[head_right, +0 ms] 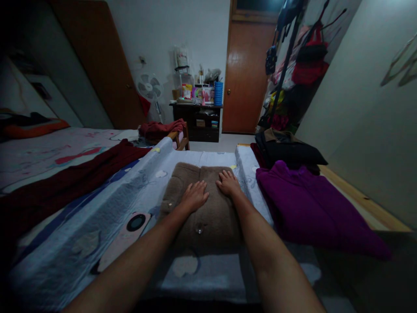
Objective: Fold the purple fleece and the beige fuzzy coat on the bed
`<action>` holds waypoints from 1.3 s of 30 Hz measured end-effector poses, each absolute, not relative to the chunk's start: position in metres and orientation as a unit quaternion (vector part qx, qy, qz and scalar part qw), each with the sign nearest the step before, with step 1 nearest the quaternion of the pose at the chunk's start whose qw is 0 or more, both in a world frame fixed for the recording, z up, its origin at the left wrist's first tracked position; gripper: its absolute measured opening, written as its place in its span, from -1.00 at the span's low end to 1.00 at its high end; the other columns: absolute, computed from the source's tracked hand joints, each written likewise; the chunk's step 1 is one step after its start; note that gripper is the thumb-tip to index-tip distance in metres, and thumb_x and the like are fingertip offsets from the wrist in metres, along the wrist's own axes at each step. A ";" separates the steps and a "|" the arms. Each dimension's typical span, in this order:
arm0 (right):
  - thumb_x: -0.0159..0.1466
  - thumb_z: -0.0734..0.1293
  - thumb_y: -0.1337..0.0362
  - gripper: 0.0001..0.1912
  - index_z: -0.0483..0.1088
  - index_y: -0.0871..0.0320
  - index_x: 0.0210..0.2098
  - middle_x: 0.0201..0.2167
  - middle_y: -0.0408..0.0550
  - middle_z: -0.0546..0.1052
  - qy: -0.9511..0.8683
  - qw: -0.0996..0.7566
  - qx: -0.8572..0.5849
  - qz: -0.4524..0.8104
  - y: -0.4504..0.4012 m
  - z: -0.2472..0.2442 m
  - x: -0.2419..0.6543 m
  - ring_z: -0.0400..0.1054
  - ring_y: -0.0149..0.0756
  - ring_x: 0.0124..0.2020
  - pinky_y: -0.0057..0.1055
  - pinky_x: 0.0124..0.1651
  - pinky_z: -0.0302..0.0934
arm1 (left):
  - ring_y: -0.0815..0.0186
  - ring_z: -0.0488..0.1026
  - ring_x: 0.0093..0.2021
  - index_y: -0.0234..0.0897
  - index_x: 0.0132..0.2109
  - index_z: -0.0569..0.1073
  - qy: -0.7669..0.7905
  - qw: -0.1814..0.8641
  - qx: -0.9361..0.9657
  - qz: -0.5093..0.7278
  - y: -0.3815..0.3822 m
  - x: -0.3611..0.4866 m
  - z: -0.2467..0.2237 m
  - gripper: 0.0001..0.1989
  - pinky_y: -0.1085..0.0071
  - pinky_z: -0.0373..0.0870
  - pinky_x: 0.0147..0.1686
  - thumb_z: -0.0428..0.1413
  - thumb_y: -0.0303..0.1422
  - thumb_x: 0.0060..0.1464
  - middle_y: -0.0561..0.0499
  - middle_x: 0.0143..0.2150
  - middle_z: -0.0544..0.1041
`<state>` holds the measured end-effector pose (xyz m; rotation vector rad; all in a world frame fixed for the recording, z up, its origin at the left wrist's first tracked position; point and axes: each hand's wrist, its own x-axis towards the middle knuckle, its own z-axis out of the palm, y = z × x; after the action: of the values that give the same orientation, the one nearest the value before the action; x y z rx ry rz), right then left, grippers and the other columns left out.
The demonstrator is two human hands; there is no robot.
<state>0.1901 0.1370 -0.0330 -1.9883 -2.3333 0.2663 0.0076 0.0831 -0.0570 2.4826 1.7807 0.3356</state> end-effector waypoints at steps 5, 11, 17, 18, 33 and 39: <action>0.34 0.12 0.24 -0.50 0.23 0.20 0.24 0.33 0.12 0.17 -0.749 0.033 -0.657 0.081 0.121 -0.026 0.173 -0.01 -0.09 0.35 -0.16 0.30 -0.11 | 0.16 0.04 0.38 -0.25 0.33 0.19 0.579 0.035 0.809 0.096 0.083 0.007 -0.055 -0.46 0.07 -0.11 0.34 -0.18 -0.18 0.28 -0.09 0.39 0.15; 0.36 0.10 0.08 -0.37 0.09 0.28 0.32 0.39 0.21 0.02 -0.731 0.066 -0.678 0.039 0.087 -0.037 0.150 -0.20 -0.02 0.40 -0.04 0.33 -0.28 | 0.15 -0.17 0.44 -0.33 0.39 0.01 0.563 0.102 0.820 0.004 0.097 0.005 -0.038 -0.42 0.07 -0.13 0.34 -0.25 -0.23 0.30 -0.12 0.46 -0.09; 0.35 0.10 0.03 -0.32 0.06 0.31 0.34 0.39 0.24 0.00 -0.733 0.074 -0.676 0.020 0.083 -0.042 0.146 -0.22 0.01 0.41 -0.02 0.34 -0.33 | 0.12 -0.18 0.44 -0.22 0.41 -0.04 0.542 0.132 0.829 -0.037 0.138 0.002 -0.034 -0.37 0.09 -0.08 0.32 -0.14 -0.21 0.25 -0.07 0.46 -0.10; 0.34 0.10 0.04 -0.32 0.06 0.32 0.34 0.39 0.24 0.00 -0.734 0.076 -0.675 0.017 0.083 -0.042 0.146 -0.21 0.00 0.41 -0.02 0.34 -0.32 | 0.10 -0.18 0.44 -0.21 0.41 -0.03 0.540 0.130 0.831 -0.038 0.143 0.002 -0.035 -0.36 0.07 -0.09 0.32 -0.13 -0.20 0.24 -0.06 0.46 -0.09; 0.32 0.15 0.08 -0.34 0.11 0.32 0.31 0.37 0.25 0.05 -0.737 0.106 -0.667 0.016 0.085 -0.046 0.148 -0.15 0.03 0.39 0.03 0.33 -0.27 | -0.01 -0.27 0.44 -0.16 0.40 0.02 0.586 0.086 0.806 0.029 0.158 -0.001 -0.040 -0.35 -0.03 -0.25 0.33 -0.23 -0.01 0.27 -0.12 0.47 -0.16; 0.32 0.15 0.24 -0.50 0.24 0.29 0.21 0.31 0.21 0.20 -0.749 0.151 -0.642 0.067 0.081 -0.032 0.158 -0.01 -0.08 0.35 -0.02 0.32 -0.14 | 0.04 -0.14 0.43 -0.15 0.35 0.11 0.555 0.146 0.819 0.002 0.098 -0.010 -0.005 -0.45 -0.06 -0.06 0.29 -0.25 -0.09 0.31 -0.14 0.45 -0.04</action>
<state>0.1584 0.0807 -0.0315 -1.8443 -2.1500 0.1929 -0.0098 0.0980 -0.0047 2.3590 1.5983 0.0045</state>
